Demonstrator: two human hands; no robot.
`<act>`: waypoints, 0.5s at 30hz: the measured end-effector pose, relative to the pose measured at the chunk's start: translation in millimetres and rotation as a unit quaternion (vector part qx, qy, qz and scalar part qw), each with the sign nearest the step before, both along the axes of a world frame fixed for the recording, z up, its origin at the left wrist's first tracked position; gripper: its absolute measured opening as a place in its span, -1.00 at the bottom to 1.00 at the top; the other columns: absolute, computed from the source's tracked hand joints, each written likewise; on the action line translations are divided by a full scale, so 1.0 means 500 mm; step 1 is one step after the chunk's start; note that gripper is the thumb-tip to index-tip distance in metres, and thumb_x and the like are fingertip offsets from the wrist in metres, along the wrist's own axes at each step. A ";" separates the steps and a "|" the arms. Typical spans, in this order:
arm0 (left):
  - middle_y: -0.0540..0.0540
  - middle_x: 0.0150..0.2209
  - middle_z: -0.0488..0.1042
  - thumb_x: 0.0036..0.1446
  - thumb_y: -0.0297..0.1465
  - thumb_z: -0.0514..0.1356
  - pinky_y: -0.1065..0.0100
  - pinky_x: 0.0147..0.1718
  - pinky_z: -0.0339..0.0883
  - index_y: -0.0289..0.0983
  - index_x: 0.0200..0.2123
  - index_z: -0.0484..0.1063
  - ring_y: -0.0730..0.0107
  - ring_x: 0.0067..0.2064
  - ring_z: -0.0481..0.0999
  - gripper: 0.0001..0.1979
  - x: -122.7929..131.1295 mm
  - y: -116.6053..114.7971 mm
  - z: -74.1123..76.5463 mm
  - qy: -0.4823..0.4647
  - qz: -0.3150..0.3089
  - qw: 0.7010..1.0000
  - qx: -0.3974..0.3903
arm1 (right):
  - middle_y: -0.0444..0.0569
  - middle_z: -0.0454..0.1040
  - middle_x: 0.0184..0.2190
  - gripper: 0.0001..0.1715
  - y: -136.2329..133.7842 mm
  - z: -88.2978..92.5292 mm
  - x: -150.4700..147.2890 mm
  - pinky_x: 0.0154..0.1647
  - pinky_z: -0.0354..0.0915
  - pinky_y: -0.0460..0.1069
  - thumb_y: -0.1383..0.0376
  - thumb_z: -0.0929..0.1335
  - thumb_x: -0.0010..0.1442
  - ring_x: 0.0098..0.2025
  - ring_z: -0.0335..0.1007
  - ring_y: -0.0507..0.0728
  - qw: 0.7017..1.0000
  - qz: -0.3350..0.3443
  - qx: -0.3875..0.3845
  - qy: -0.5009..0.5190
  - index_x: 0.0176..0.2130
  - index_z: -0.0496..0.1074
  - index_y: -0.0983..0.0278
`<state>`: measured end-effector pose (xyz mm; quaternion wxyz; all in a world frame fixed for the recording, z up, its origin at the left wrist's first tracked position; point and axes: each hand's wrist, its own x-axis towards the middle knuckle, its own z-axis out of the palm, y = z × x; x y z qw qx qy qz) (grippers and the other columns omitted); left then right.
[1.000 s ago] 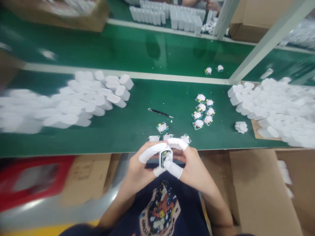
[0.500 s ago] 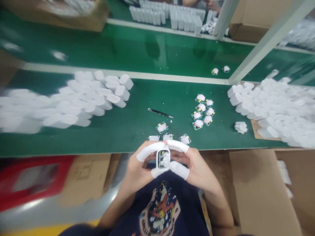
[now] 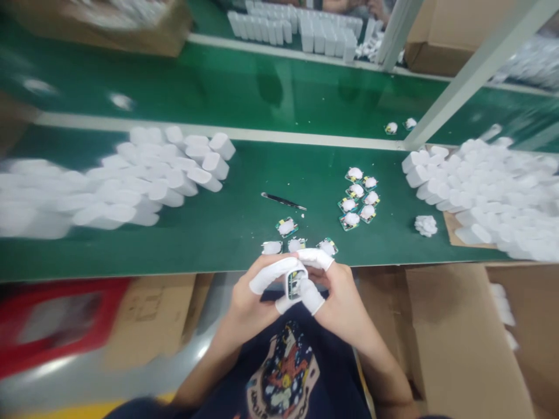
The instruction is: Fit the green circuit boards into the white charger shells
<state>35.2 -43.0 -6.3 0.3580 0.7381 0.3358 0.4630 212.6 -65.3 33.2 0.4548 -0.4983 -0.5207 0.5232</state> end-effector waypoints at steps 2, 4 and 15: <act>-0.18 0.07 0.64 0.25 -0.58 0.30 0.37 0.00 0.63 -0.19 0.19 0.43 0.24 0.04 0.72 -0.54 0.002 -0.002 0.001 0.004 0.006 1.000 0.003 | -0.01 0.74 -0.04 -0.62 -0.001 0.001 -0.001 -0.05 0.62 -0.07 0.39 0.43 0.28 -0.09 0.75 0.17 0.999 -0.011 0.015 -0.026 0.08 0.61 0.17; -0.19 0.08 0.63 0.25 -0.56 0.32 0.40 0.00 0.62 -0.20 0.19 0.43 0.27 0.04 0.72 -0.54 0.003 0.000 0.001 -0.001 -0.003 1.000 0.003 | -0.01 0.74 -0.04 -0.62 -0.002 0.002 0.003 -0.06 0.62 -0.08 0.40 0.43 0.27 -0.10 0.76 0.17 0.999 0.000 0.015 -0.049 0.06 0.63 0.18; -0.20 0.06 0.65 0.28 -0.57 0.29 0.37 -0.02 0.64 -0.21 0.19 0.40 0.24 0.03 0.73 -0.56 0.009 -0.003 -0.001 0.030 0.004 0.999 0.033 | 0.02 0.76 -0.14 -0.74 0.002 0.002 0.017 -0.14 0.65 -0.02 0.32 0.45 0.25 -0.18 0.76 0.22 0.997 -0.005 -0.008 -0.076 -0.07 0.69 0.23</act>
